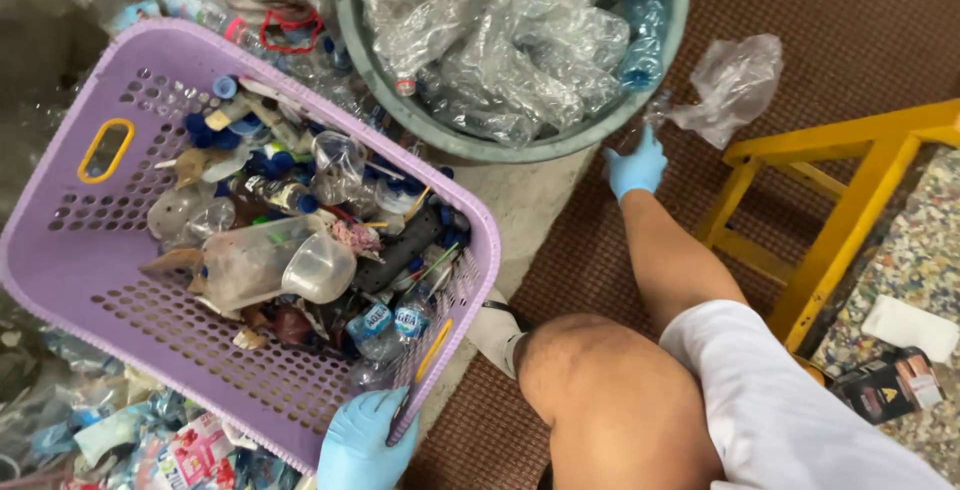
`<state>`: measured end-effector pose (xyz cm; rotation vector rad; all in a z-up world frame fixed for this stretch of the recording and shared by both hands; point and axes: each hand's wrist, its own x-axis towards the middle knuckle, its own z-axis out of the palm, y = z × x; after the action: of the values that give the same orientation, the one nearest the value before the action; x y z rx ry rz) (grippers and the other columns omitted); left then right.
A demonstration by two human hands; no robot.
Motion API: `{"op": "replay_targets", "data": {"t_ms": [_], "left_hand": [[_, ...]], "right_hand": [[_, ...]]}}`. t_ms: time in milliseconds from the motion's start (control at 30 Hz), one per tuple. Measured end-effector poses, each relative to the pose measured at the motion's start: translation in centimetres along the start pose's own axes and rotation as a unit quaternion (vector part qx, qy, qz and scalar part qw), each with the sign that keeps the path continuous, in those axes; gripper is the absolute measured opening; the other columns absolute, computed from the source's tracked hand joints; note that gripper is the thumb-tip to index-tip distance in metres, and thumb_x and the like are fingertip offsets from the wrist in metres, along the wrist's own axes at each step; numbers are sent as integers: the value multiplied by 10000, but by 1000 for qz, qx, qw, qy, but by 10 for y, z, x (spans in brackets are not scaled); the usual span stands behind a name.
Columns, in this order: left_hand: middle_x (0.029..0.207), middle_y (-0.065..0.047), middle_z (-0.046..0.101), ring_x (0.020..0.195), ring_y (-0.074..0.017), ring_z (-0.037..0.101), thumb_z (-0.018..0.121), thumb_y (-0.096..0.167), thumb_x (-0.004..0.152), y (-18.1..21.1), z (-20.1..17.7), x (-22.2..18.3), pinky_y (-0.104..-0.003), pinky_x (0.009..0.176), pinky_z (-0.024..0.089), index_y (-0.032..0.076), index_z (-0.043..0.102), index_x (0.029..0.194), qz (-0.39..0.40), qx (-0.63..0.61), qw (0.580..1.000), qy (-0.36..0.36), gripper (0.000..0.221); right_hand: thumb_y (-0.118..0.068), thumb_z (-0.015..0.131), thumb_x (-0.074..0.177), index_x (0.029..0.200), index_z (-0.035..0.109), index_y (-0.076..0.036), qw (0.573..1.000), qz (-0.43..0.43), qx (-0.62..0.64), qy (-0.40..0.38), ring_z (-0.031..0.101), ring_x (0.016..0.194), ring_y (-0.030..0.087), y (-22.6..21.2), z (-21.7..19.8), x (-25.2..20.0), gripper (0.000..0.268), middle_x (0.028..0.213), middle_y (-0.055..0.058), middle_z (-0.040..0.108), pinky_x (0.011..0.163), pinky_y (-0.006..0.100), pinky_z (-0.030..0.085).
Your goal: The person sits on the floor and removes labels from plastic bottles using scissors. They pick bottles from a purple basket, cut and peel off the labels, and place the cleaned bottles into a white bin.
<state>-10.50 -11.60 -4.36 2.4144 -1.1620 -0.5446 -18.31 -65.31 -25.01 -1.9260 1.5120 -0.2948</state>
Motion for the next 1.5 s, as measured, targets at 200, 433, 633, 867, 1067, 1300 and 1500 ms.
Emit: {"op": "replay_targets", "data": {"t_ms": [200, 433, 633, 867, 1067, 1300, 1500], "left_hand": [[999, -44, 750, 892, -246, 706, 798, 282, 708, 15, -11, 2, -362, 823, 550, 105, 741, 1067, -31, 27, 999, 29, 404], [984, -26, 738, 874, -252, 681, 758, 257, 728, 26, -23, 11, -372, 818, 536, 110, 730, 1077, -38, 28, 999, 11, 379], [979, -65, 756, 860, -286, 683, 730, 233, 749, 38, -38, 19, -385, 804, 537, 60, 745, 1051, -20, -1, 999, 32, 348], [857, -111, 688, 775, -341, 622, 681, 288, 821, 35, -36, 15, -427, 737, 505, 86, 703, 919, 35, 36, 994, 92, 225], [884, -123, 670, 787, -366, 603, 691, 365, 817, 27, -23, 9, -435, 758, 492, 99, 694, 923, 37, 42, 994, 98, 286], [636, -109, 619, 594, -347, 646, 724, 495, 803, 19, -22, 9, -489, 560, 510, 119, 704, 812, 104, 63, 968, 220, 376], [645, -120, 553, 599, -356, 613, 681, 412, 849, 16, -21, 6, -478, 579, 509, 91, 643, 795, 144, 17, 956, 254, 328]], "right_hand": [[-77, 568, 881, 1092, 657, -87, 957, 196, 128, 173, 712, 816, 264, 37, 14, 30, 229, 953, 94, 730, 793, 388, 570], [77, 549, 953, 1476, 370, -117, 888, -218, 168, 368, 601, 1250, 286, -83, -76, 4, 585, 1419, 148, 527, 1124, 368, 476], [-16, 566, 1033, 1492, 409, -13, 914, -197, 344, 88, 543, 1338, 263, -146, -57, 23, 485, 1486, 169, 524, 1151, 345, 421], [29, 638, 1046, 1491, 392, 5, 912, -331, 203, 130, 598, 1210, 246, -186, -78, -20, 509, 1488, 161, 452, 1080, 314, 494], [116, 568, 938, 1322, 577, 86, 793, -569, 145, -159, 635, 1013, 264, -350, -133, -167, 385, 1218, 196, 634, 882, 331, 512], [-353, 658, 954, 1437, 560, -73, 656, -480, -207, -545, 662, 1188, 363, -398, -21, -212, 566, 1369, 190, 653, 1031, 503, 507], [-511, 785, 827, 1507, 505, -116, 688, -518, -209, -463, 537, 1364, 337, -353, 108, -221, 835, 1458, 145, 593, 1173, 477, 402]]}}
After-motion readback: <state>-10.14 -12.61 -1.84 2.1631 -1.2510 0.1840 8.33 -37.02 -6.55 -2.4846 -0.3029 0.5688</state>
